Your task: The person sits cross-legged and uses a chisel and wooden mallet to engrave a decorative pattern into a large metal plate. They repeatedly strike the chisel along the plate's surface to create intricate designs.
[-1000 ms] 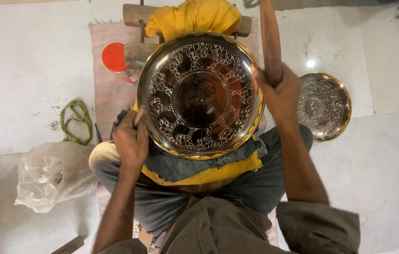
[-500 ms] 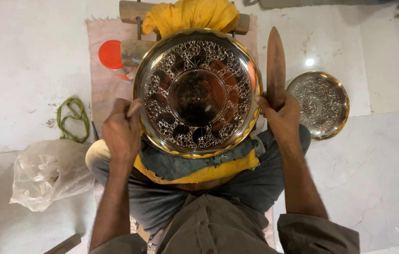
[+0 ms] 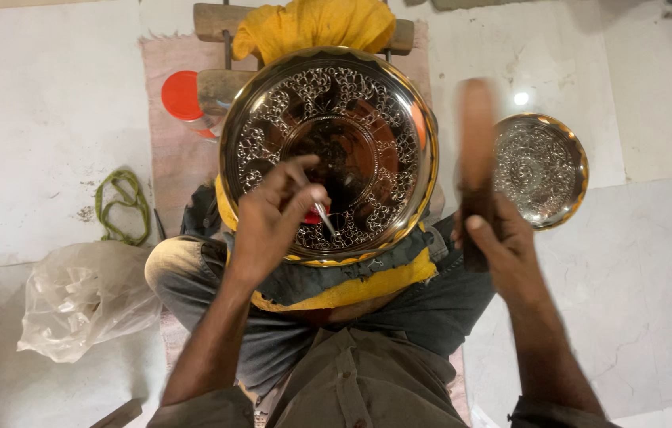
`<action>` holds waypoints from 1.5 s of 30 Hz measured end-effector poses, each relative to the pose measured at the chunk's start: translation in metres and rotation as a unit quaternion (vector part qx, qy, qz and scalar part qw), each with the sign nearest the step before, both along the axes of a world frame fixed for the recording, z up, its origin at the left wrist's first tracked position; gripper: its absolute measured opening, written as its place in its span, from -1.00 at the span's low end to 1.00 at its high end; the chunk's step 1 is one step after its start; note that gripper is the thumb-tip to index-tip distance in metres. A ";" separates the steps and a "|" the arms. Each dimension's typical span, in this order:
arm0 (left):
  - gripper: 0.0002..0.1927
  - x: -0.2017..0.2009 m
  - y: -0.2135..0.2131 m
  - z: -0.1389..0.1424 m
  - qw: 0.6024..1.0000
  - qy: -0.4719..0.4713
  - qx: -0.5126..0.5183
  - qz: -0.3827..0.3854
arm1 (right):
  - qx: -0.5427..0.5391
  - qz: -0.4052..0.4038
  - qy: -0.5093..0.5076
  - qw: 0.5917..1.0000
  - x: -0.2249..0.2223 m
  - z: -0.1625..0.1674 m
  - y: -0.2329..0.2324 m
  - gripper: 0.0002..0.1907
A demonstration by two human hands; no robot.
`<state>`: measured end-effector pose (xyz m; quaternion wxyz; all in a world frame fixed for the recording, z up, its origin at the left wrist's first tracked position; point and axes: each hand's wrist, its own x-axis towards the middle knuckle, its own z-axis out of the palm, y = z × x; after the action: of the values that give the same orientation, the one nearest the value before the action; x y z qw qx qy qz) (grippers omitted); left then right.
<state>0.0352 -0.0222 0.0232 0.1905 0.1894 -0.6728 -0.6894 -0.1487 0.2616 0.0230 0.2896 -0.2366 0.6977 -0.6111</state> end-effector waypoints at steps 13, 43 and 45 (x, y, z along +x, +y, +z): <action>-0.49 -0.021 -0.001 -0.040 0.966 0.014 0.250 0.065 | 0.065 0.001 -0.044 0.997 0.019 -0.015 -0.011 -0.62; -0.88 -0.039 0.012 -0.048 0.995 0.055 -0.083 0.021 | 0.084 0.028 0.067 0.994 0.024 -0.019 -0.075 -0.67; -0.84 -0.039 0.003 -0.049 0.996 0.026 -0.082 -0.004 | 0.123 0.022 0.088 0.988 0.014 -0.008 -0.062 -0.72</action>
<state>-0.0039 -0.0195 -0.0258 0.2201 0.1525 -0.7222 -0.6377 -0.1347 0.1992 0.0152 0.2673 -0.2674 0.7851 -0.4907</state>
